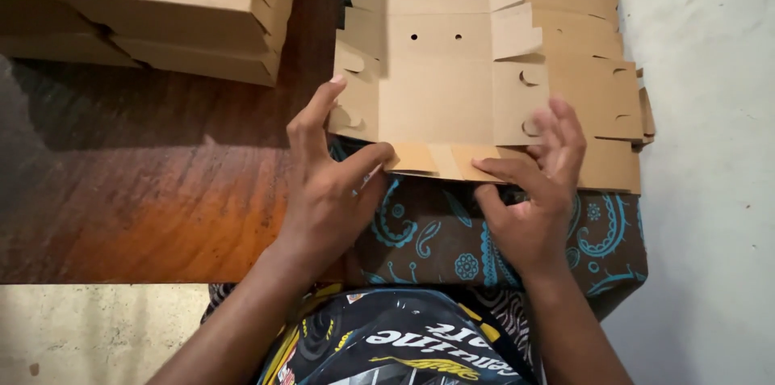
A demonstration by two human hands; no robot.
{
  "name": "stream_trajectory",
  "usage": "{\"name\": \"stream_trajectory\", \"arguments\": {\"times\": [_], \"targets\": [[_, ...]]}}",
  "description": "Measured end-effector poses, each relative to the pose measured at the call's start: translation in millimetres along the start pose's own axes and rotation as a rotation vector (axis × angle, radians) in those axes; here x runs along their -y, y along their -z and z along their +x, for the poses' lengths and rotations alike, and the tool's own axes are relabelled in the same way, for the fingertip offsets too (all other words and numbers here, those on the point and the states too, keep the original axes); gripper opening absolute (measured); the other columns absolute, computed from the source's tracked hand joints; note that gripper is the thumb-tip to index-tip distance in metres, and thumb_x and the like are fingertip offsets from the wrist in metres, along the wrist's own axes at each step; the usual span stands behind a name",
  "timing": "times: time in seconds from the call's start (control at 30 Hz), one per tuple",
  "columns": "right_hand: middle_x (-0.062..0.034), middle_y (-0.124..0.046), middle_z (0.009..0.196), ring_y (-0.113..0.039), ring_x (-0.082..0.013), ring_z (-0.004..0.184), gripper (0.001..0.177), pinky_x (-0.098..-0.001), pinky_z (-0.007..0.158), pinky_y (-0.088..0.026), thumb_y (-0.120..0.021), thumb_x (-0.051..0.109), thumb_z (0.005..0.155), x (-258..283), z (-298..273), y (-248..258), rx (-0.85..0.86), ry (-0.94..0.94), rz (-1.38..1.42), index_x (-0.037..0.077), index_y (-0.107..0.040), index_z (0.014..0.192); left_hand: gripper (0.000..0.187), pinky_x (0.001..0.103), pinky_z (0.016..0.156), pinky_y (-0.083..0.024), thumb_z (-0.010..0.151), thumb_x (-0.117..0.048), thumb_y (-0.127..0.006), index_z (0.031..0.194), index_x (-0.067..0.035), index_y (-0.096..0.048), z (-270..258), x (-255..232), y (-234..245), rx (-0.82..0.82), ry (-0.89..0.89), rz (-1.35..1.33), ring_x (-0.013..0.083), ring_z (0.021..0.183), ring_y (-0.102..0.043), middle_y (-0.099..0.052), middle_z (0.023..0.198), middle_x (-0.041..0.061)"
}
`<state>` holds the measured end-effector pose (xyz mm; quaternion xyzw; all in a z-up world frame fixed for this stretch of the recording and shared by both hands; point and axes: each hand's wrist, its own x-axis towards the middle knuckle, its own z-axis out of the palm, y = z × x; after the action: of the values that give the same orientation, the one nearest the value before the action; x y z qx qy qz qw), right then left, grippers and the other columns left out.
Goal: Assembling a cardboard box by folding and tucking flaps from a flat cutout.
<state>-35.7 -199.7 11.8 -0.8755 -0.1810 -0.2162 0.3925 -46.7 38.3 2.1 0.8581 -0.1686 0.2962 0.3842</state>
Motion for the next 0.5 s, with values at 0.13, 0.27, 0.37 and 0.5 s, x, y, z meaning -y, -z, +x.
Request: {"name": "stream_trajectory", "arguments": {"times": [0.13,0.27,0.37,0.5], "targets": [[-0.0191,-0.029,0.162,-0.036,-0.0469,0.156,0.022,-0.0542,0.127,-0.043,-0.067,-0.009,0.081,-1,-3,1,-0.069,0.06,0.023,0.01,-0.075,0.089,0.013,0.055,0.122,-0.042,0.095,0.004,-0.077,0.095,-0.007,-0.072,0,-1,1,-0.01,-0.08,-0.06,0.0467,0.151,-0.03,-0.023,0.157,0.023],[-0.0184,-0.031,0.154,-0.036,-0.0408,0.149,0.003,-0.0618,0.115,-0.065,-0.063,-0.001,0.08,10,-12,-1,-0.047,0.138,0.084,0.002,-0.062,0.079,0.008,0.062,0.126,-0.045,0.095,0.008,-0.059,0.099,0.002,-0.063,-5,-15,10,0.053,-0.183,-0.105,0.0471,0.149,-0.037,-0.021,0.159,0.026],[-0.0293,-0.045,0.137,-0.053,-0.0423,0.129,0.004,-0.0465,0.095,-0.068,-0.063,-0.005,0.076,30,-21,1,0.046,0.143,0.045,-0.004,-0.066,0.078,0.01,0.061,0.125,-0.045,0.094,0.009,-0.052,0.092,0.002,-0.057,-10,-23,22,0.103,-0.173,-0.137,0.0512,0.149,-0.036,-0.026,0.155,0.027],[-0.0299,-0.059,0.131,-0.063,-0.0406,0.125,0.008,-0.0443,0.101,-0.06,-0.065,-0.006,0.081,42,-23,1,0.07,0.159,-0.048,-0.006,-0.07,0.087,0.009,0.054,0.115,-0.044,0.092,0.004,-0.068,0.097,-0.003,-0.069,-28,-18,21,-0.002,-0.12,-0.002,0.0403,0.137,-0.04,-0.032,0.15,0.025]]}}
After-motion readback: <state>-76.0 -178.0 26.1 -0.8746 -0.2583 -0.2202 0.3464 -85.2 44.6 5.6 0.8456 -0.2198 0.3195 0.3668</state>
